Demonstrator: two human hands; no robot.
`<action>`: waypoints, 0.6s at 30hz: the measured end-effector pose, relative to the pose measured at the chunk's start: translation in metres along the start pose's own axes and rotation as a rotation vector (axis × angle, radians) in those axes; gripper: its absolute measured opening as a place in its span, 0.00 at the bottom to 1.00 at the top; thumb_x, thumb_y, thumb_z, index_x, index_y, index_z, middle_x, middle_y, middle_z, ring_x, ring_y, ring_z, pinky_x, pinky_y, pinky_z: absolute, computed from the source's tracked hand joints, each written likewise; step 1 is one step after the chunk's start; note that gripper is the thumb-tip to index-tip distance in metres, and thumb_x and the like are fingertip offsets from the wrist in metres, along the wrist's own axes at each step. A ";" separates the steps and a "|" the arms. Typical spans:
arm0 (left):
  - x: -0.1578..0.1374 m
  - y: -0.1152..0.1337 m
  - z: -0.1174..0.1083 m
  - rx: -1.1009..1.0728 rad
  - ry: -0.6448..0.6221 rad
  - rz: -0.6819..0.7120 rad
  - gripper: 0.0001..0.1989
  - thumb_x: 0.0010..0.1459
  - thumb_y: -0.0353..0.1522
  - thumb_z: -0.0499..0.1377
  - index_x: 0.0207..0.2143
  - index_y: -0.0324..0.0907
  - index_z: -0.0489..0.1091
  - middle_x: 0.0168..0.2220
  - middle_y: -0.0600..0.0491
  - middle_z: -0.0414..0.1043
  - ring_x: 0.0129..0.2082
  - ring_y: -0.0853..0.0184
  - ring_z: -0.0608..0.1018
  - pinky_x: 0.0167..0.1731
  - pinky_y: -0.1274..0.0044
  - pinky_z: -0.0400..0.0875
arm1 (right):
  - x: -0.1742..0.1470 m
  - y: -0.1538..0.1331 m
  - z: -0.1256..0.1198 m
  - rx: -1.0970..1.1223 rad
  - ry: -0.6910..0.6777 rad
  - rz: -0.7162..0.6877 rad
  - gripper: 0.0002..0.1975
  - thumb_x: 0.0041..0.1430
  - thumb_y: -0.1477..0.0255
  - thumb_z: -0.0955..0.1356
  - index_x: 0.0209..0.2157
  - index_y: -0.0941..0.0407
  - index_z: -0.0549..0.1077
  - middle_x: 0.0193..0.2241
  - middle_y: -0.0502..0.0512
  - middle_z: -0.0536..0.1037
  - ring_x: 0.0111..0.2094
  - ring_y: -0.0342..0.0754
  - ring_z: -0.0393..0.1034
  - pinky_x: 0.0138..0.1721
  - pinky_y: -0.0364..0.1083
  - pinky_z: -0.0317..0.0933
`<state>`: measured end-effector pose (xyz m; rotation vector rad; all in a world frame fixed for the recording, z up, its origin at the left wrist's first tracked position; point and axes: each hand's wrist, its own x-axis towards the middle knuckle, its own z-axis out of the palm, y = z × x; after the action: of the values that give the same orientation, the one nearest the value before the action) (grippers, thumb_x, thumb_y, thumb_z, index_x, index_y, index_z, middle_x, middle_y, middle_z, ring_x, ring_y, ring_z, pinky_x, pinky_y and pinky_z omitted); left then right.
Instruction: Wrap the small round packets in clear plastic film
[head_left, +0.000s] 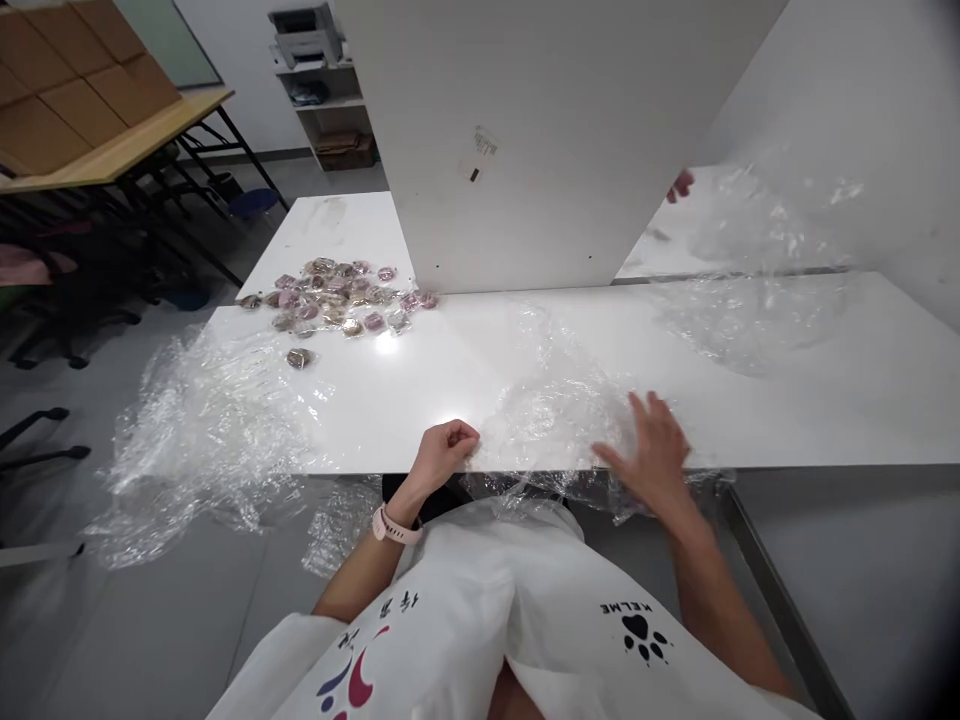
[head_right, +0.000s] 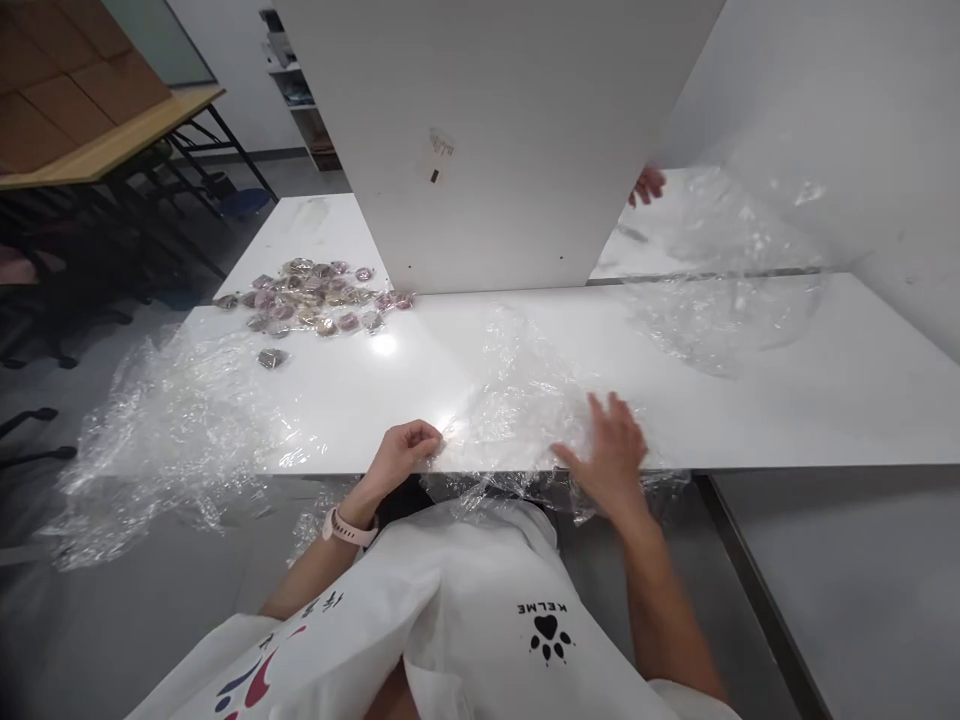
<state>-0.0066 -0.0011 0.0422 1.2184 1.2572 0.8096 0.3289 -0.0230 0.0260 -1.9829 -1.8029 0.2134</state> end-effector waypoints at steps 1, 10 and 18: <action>0.001 0.001 0.004 -0.041 0.056 0.016 0.10 0.56 0.37 0.62 0.30 0.39 0.71 0.22 0.55 0.71 0.23 0.71 0.72 0.28 0.76 0.69 | -0.001 0.017 0.000 -0.047 0.044 0.109 0.45 0.58 0.44 0.63 0.69 0.56 0.54 0.69 0.69 0.53 0.68 0.70 0.47 0.61 0.71 0.47; 0.040 0.098 -0.032 -0.185 0.369 0.448 0.11 0.60 0.40 0.63 0.37 0.42 0.67 0.24 0.59 0.73 0.17 0.76 0.71 0.17 0.82 0.64 | 0.054 0.015 -0.044 0.735 0.051 0.353 0.17 0.43 0.56 0.75 0.27 0.55 0.76 0.22 0.49 0.72 0.23 0.42 0.62 0.24 0.43 0.57; -0.030 0.175 -0.085 -0.154 0.742 0.880 0.04 0.63 0.34 0.62 0.36 0.46 0.69 0.20 0.63 0.58 0.16 0.79 0.62 0.14 0.83 0.54 | 0.118 -0.002 -0.136 1.170 0.598 0.101 0.19 0.40 0.56 0.77 0.21 0.54 0.68 0.18 0.46 0.60 0.18 0.39 0.51 0.18 0.42 0.44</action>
<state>-0.0660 0.0286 0.2273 1.3940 1.1469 2.1044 0.3983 0.0616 0.1694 -1.0906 -0.8289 0.4973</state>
